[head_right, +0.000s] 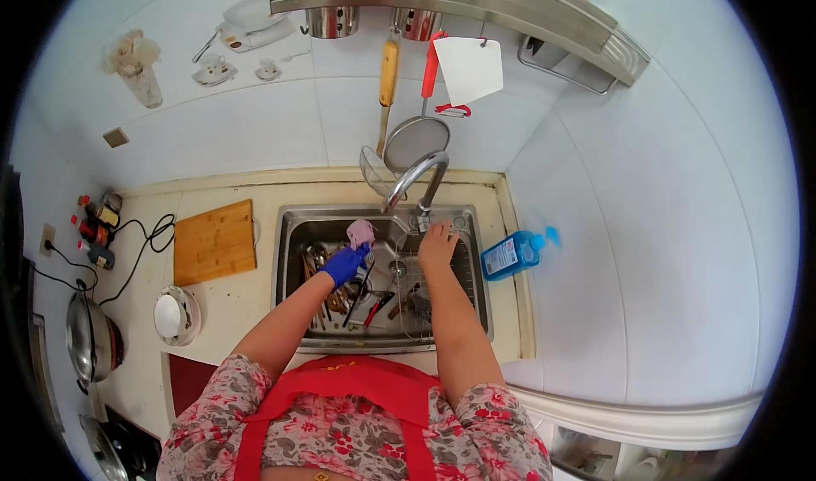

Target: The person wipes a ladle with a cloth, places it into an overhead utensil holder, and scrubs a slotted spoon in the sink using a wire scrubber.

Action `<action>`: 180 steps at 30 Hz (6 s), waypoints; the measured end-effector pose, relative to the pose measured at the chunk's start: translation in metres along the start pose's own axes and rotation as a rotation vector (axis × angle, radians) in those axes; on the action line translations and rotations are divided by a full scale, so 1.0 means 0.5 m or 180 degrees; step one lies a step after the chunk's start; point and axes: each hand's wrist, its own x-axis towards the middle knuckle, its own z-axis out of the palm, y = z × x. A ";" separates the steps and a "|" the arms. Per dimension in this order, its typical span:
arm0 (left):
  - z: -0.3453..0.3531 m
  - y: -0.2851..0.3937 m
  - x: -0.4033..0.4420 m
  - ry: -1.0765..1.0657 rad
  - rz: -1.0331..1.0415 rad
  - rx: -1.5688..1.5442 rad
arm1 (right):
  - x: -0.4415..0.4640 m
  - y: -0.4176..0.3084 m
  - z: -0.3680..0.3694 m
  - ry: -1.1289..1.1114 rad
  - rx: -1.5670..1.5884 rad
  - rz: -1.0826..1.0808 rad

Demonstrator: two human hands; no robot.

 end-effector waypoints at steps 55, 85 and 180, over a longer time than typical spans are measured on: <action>0.087 -0.072 0.058 -0.0265 -0.0458 -0.5456 | -0.036 -0.301 -0.009 -0.0737 0.5057 0.1429; -0.091 -0.068 0.000 0.1517 -0.0503 0.0014 | 0.006 -0.166 -0.086 -0.1414 0.3543 0.0514; 0.023 -0.021 -0.098 0.0612 0.0757 0.2193 | -0.081 -0.280 -0.087 -0.0660 0.5218 0.1375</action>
